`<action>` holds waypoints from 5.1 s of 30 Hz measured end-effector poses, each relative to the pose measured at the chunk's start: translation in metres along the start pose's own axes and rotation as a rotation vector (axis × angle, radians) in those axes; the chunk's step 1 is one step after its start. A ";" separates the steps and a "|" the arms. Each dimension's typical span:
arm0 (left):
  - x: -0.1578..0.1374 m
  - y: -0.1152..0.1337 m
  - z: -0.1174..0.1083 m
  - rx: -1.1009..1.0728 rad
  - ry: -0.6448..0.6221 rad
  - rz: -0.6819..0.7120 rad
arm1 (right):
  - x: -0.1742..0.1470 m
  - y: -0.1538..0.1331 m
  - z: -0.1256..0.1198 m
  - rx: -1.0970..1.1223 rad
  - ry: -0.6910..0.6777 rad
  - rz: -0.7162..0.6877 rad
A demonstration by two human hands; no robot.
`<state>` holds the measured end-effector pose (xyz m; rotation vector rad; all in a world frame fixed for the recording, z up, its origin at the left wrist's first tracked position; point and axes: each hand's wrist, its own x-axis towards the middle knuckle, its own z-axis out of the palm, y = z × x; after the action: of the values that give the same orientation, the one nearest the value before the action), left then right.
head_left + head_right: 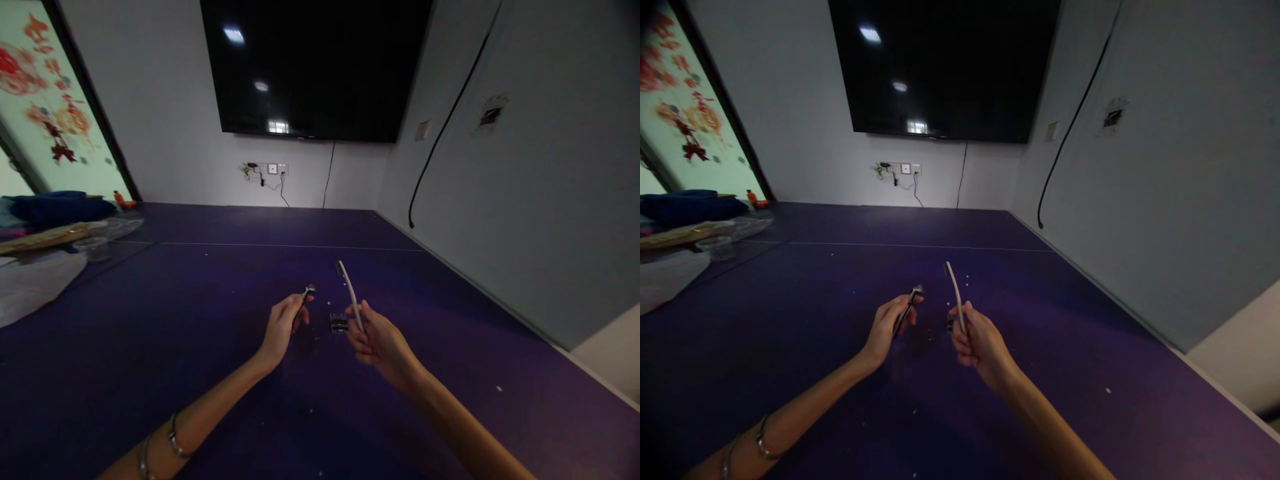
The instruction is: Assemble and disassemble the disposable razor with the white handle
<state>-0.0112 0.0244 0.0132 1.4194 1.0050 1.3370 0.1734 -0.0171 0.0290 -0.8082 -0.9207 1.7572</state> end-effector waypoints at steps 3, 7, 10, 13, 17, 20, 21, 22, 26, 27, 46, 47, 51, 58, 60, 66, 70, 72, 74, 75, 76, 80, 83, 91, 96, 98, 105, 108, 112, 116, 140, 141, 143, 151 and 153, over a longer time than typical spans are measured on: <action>-0.002 0.000 0.001 0.003 0.022 0.014 | -0.003 0.012 0.006 0.120 -0.015 0.075; -0.005 -0.004 0.005 0.001 0.013 0.056 | -0.005 0.021 0.011 0.200 -0.044 0.151; -0.006 -0.005 0.006 0.009 0.007 0.080 | -0.010 0.023 0.014 0.214 -0.073 0.182; -0.005 -0.006 0.005 0.016 -0.002 0.090 | -0.019 0.030 0.018 0.230 -0.082 0.222; -0.003 -0.007 0.003 0.027 0.019 0.119 | -0.029 0.037 0.023 0.267 -0.078 0.254; -0.004 -0.007 0.004 0.042 0.005 0.115 | -0.027 0.031 0.023 0.295 -0.053 0.193; -0.005 -0.007 0.005 0.046 -0.006 0.112 | -0.025 0.029 0.023 0.299 -0.044 0.179; -0.006 -0.006 0.006 0.050 -0.018 0.109 | -0.024 0.029 0.023 0.302 -0.038 0.175; -0.006 -0.004 0.006 0.049 -0.023 0.111 | -0.028 0.040 0.030 0.307 -0.021 0.222; -0.005 -0.004 0.005 0.044 -0.013 0.112 | -0.031 0.044 0.031 0.309 -0.022 0.236; -0.011 -0.003 0.010 0.030 -0.035 0.087 | -0.030 0.045 0.035 0.435 -0.020 0.154; -0.011 -0.003 0.011 0.031 -0.042 0.083 | -0.029 0.045 0.035 0.435 -0.019 0.154; -0.010 -0.004 0.009 0.042 -0.029 0.093 | -0.034 0.054 0.041 0.436 -0.018 0.220; -0.011 -0.004 0.010 0.023 -0.018 0.054 | -0.031 0.047 0.040 0.481 -0.025 0.174; -0.012 -0.004 0.012 0.013 -0.025 0.042 | -0.031 0.049 0.042 0.501 -0.019 0.172; -0.010 -0.005 0.010 0.008 0.004 0.067 | -0.040 0.064 0.050 0.553 -0.049 0.265; -0.011 -0.008 0.012 0.036 -0.020 0.073 | -0.034 0.054 0.051 0.573 -0.023 0.162; -0.012 -0.008 0.012 0.043 -0.034 0.071 | -0.033 0.053 0.052 0.579 -0.028 0.168; -0.012 -0.008 0.012 0.039 -0.031 0.071 | -0.035 0.057 0.054 0.586 -0.044 0.201; -0.012 -0.008 0.011 0.033 -0.025 0.073 | -0.036 0.060 0.055 0.587 -0.055 0.226; -0.011 -0.008 0.011 0.026 -0.019 0.074 | -0.038 0.061 0.055 0.586 -0.065 0.249; -0.010 -0.009 0.010 0.015 -0.020 0.075 | -0.037 0.056 0.053 0.596 -0.048 0.212; -0.012 -0.009 0.013 0.015 -0.033 0.054 | -0.033 0.051 0.052 0.613 -0.014 0.153; -0.013 -0.007 0.011 -0.014 -0.033 0.072 | -0.041 0.064 0.058 0.611 -0.090 0.251; -0.014 -0.009 0.013 0.006 -0.044 0.055 | -0.033 0.054 0.055 0.629 -0.031 0.150; -0.014 -0.008 0.013 0.008 -0.036 0.059 | -0.033 0.058 0.057 0.625 -0.045 0.185; -0.009 -0.010 0.013 -0.091 -0.020 -0.012 | -0.044 0.066 0.064 0.554 -0.142 0.260; -0.009 -0.014 0.012 -0.149 -0.097 -0.080 | -0.036 0.045 0.057 0.499 -0.120 0.098; -0.010 -0.017 0.011 -0.237 -0.225 -0.115 | -0.016 0.012 0.035 0.315 -0.029 -0.187; -0.013 -0.014 0.011 -0.203 -0.276 -0.121 | 0.005 -0.007 0.000 0.072 0.123 -0.401; -0.012 -0.022 0.015 -0.021 -0.179 0.085 | 0.021 -0.023 -0.052 -1.070 0.198 -0.458; -0.012 -0.022 0.015 -0.023 -0.182 0.082 | 0.020 -0.023 -0.051 -1.070 0.194 -0.460; -0.012 -0.021 0.016 -0.041 -0.194 0.069 | 0.020 -0.022 -0.048 -1.069 0.180 -0.466; -0.022 -0.008 0.023 -0.409 -0.260 -0.200 | 0.022 -0.022 -0.054 -1.037 0.203 -0.479; -0.026 -0.006 0.025 -0.489 -0.293 -0.269 | 0.019 -0.023 -0.047 -1.018 0.206 -0.498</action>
<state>0.0123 -0.0009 0.0006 1.0276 0.5951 1.0461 0.2169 0.0172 0.0232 -1.2117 -1.7172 0.6862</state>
